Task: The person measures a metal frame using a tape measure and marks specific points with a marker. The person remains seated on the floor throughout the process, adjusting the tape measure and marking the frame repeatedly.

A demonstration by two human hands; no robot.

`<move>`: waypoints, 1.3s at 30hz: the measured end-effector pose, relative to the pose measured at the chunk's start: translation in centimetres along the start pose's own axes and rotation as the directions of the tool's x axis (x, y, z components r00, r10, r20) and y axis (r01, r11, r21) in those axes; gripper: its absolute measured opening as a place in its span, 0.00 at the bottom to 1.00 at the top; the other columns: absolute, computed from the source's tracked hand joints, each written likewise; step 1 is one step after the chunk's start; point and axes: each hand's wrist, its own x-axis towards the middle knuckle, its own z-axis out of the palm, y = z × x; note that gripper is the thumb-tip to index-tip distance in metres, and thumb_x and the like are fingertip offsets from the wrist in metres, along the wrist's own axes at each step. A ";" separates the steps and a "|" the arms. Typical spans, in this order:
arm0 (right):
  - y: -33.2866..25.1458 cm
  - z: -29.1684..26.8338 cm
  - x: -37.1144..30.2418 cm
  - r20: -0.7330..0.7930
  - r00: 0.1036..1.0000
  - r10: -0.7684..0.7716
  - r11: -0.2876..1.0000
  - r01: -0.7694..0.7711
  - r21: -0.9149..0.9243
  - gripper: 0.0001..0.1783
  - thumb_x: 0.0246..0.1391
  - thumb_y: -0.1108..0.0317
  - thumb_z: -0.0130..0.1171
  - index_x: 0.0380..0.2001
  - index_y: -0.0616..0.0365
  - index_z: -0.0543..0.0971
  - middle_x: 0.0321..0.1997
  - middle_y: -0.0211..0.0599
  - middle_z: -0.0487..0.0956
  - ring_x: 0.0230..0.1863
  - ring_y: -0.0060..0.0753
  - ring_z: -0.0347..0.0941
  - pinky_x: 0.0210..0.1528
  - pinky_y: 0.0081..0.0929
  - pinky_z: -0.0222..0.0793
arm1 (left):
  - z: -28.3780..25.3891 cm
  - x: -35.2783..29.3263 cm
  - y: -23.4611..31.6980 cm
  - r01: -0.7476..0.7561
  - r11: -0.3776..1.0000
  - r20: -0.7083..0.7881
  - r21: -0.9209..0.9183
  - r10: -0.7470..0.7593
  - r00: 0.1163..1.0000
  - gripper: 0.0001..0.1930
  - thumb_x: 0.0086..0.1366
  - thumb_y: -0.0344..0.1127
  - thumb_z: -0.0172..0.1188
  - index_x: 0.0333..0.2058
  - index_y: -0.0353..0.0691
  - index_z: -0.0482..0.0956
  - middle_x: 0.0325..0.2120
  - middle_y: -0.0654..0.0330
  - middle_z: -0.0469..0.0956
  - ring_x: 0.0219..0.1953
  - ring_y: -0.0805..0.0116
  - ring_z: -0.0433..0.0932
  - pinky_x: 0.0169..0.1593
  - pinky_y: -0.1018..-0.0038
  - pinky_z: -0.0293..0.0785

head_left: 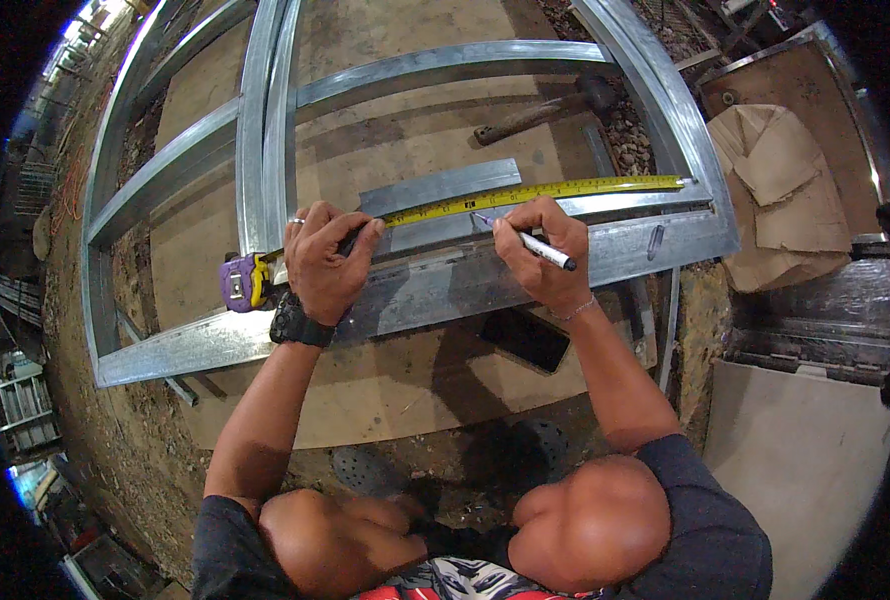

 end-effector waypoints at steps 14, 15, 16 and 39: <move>0.1 0.0 0.7 -0.015 0.998 -0.067 0.998 0.067 -0.022 0.12 0.56 0.72 0.74 0.27 0.55 0.77 0.22 0.33 0.79 0.22 0.27 0.77 0.28 0.27 0.72 | 0.3 0.4 -0.4 -0.004 1.000 -0.010 -0.006 0.004 1.000 0.06 0.62 0.37 0.77 0.34 0.44 0.91 0.29 0.63 0.78 0.36 0.61 0.76 0.46 0.63 0.67; 0.1 0.1 0.7 -0.017 0.997 -0.080 0.996 0.080 -0.026 0.12 0.57 0.72 0.74 0.27 0.55 0.77 0.22 0.33 0.79 0.22 0.26 0.77 0.28 0.27 0.72 | 0.3 0.4 -0.5 -0.007 1.000 -0.011 -0.006 0.007 1.000 0.06 0.62 0.37 0.77 0.34 0.44 0.91 0.29 0.63 0.78 0.35 0.61 0.76 0.46 0.63 0.67; 0.2 0.0 0.8 -0.018 0.995 -0.093 0.995 0.092 -0.032 0.12 0.57 0.72 0.74 0.27 0.55 0.77 0.22 0.33 0.79 0.22 0.26 0.77 0.28 0.27 0.72 | 0.3 0.4 -0.4 -0.009 1.000 -0.012 -0.008 0.009 1.000 0.06 0.62 0.37 0.77 0.34 0.44 0.91 0.29 0.63 0.78 0.35 0.61 0.76 0.46 0.63 0.67; 0.1 0.0 0.7 -0.009 0.999 -0.040 0.999 0.040 -0.024 0.12 0.57 0.73 0.73 0.27 0.56 0.77 0.23 0.33 0.79 0.23 0.24 0.76 0.28 0.27 0.72 | 0.1 0.6 -0.1 -0.022 1.000 -0.013 0.019 0.022 1.000 0.04 0.62 0.34 0.76 0.33 0.41 0.90 0.27 0.62 0.78 0.34 0.62 0.76 0.45 0.64 0.68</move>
